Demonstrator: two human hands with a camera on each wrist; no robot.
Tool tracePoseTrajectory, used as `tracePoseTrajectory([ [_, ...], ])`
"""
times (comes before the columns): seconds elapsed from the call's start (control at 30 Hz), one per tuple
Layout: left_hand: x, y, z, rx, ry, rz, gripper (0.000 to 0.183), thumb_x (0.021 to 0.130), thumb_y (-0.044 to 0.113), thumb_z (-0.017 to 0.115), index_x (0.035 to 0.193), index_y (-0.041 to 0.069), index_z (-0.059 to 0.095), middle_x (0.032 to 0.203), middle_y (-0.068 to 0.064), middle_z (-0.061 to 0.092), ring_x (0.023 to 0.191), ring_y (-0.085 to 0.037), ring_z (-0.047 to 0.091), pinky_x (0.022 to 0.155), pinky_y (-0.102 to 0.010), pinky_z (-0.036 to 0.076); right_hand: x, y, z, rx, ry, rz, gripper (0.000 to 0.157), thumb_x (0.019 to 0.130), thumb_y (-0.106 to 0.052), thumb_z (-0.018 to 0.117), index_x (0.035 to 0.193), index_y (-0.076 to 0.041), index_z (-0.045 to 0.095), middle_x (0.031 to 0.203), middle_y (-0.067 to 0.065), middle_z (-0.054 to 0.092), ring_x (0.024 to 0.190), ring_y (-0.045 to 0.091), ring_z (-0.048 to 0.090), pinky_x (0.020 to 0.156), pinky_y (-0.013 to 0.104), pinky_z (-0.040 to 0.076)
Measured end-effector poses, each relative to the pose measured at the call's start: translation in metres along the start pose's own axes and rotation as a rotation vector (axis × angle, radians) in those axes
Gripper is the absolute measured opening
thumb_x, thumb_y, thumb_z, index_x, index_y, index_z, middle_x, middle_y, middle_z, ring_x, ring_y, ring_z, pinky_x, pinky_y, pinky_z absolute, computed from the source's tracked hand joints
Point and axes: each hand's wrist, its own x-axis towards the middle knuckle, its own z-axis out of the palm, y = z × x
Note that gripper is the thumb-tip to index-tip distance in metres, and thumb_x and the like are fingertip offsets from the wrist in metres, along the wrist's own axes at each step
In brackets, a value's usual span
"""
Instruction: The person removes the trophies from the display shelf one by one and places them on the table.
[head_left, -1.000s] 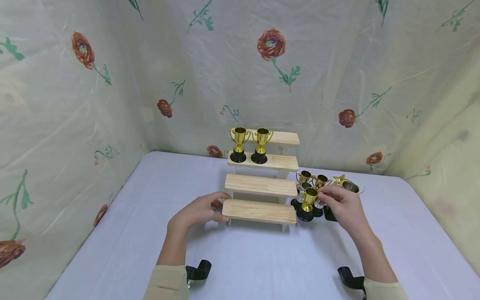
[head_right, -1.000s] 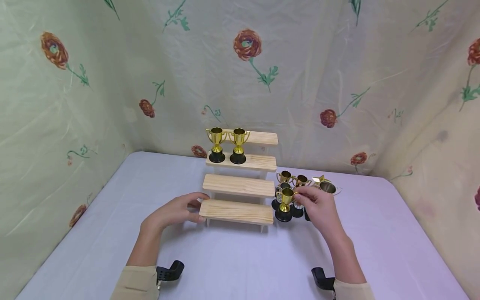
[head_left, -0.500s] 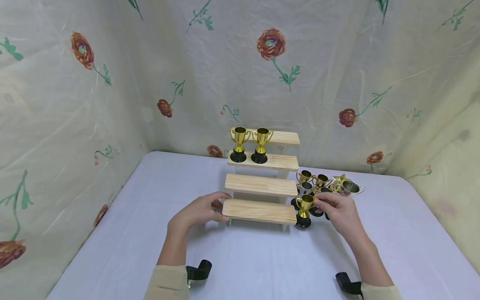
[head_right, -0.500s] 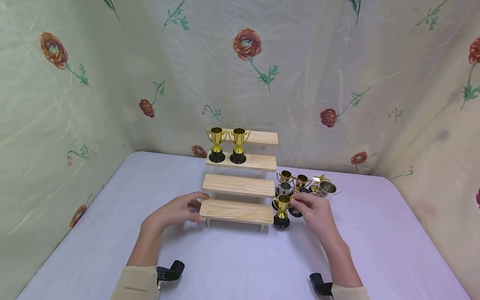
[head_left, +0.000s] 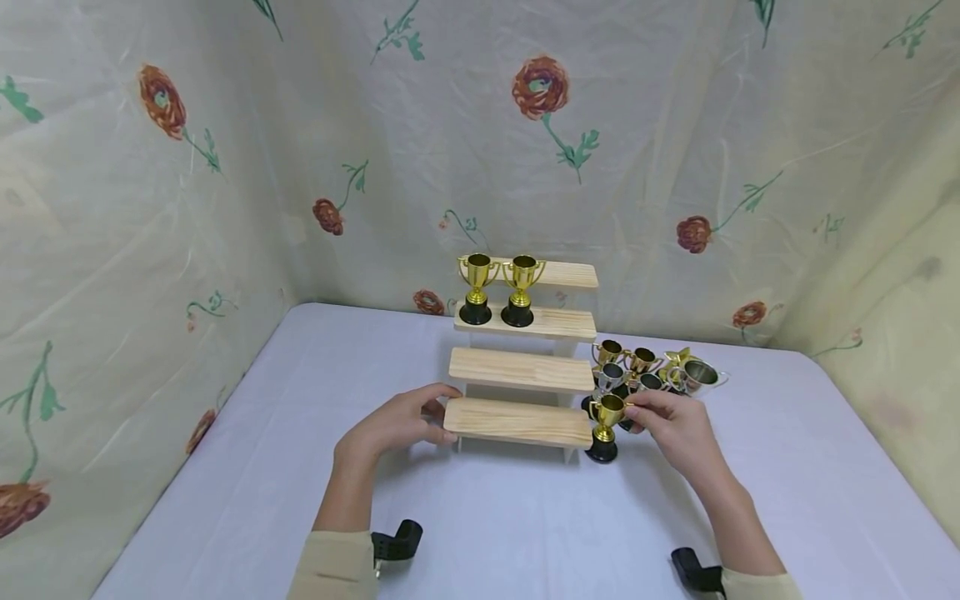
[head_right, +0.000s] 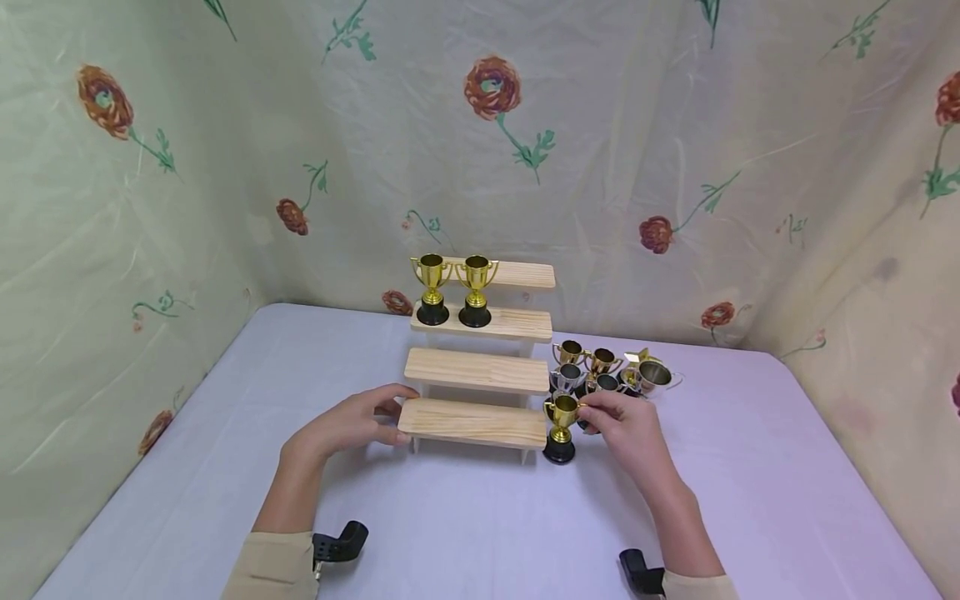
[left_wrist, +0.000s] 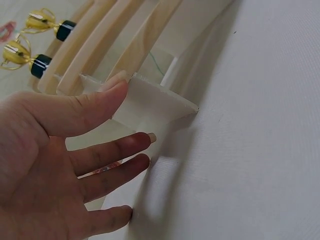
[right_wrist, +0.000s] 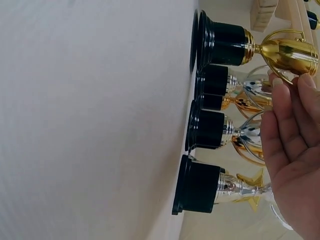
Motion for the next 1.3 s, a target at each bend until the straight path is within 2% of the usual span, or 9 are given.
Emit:
tracePoseTrajectory([
  [0.23,-0.002,0.001,0.0,-0.013,-0.002,0.003,0.054,0.077,0.021,0.082,0.125,0.035,0.062,0.11,0.0,0.066,0.102,-0.019,0.059,0.09,-0.044,0.045,0.0,0.001,-0.007,-0.024,-0.063,0.039,0.013,0.093,-0.005,0.066,0.101,0.002,0.073,0.089,0.018,0.074,0.071,0.009,0.068,0.069,0.033,0.058],
  [0.5,-0.003,-0.001,-0.001,-0.01,-0.004,0.012,0.055,0.078,0.021,0.082,0.127,0.035,0.061,0.109,0.0,0.066,0.101,-0.018,0.059,0.089,-0.043,0.046,0.001,0.003,-0.006,-0.024,-0.06,0.036,0.011,0.092,-0.004,0.066,0.099,0.001,0.074,0.087,0.018,0.074,0.07,0.008,0.068,0.068,0.034,0.058],
  [0.77,-0.003,0.001,-0.001,-0.008,-0.004,0.011,0.054,0.078,0.022,0.081,0.127,0.036,0.061,0.111,0.0,0.066,0.103,-0.019,0.059,0.092,-0.045,0.045,0.001,0.004,-0.009,-0.039,-0.079,0.049,0.013,0.093,-0.005,0.065,0.103,0.0,0.073,0.092,0.019,0.075,0.074,0.008,0.069,0.071,0.034,0.058],
  [0.93,-0.002,0.001,-0.001,-0.008,-0.004,0.005,0.055,0.078,0.023,0.081,0.127,0.037,0.061,0.111,0.0,0.066,0.102,-0.02,0.059,0.091,-0.045,0.045,0.0,0.004,-0.012,-0.033,-0.124,0.054,0.019,0.093,-0.007,0.066,0.11,0.002,0.07,0.094,0.018,0.075,0.076,0.011,0.071,0.074,0.035,0.058],
  [1.07,-0.001,0.001,-0.001,-0.006,-0.008,0.003,0.055,0.078,0.023,0.082,0.127,0.036,0.061,0.112,0.0,0.066,0.102,-0.02,0.059,0.09,-0.045,0.046,0.0,0.004,-0.014,-0.058,-0.146,0.045,0.025,0.092,-0.01,0.068,0.115,0.0,0.068,0.1,0.017,0.075,0.081,0.01,0.071,0.073,0.03,0.057],
  [1.3,-0.001,0.0,-0.002,-0.004,-0.006,-0.003,0.055,0.078,0.024,0.082,0.127,0.037,0.061,0.111,0.0,0.066,0.102,-0.02,0.059,0.09,-0.045,0.045,0.0,0.001,-0.016,-0.094,-0.135,0.01,0.028,0.093,-0.014,0.068,0.119,-0.004,0.068,0.112,0.017,0.072,0.089,0.001,0.065,0.074,0.022,0.054],
])
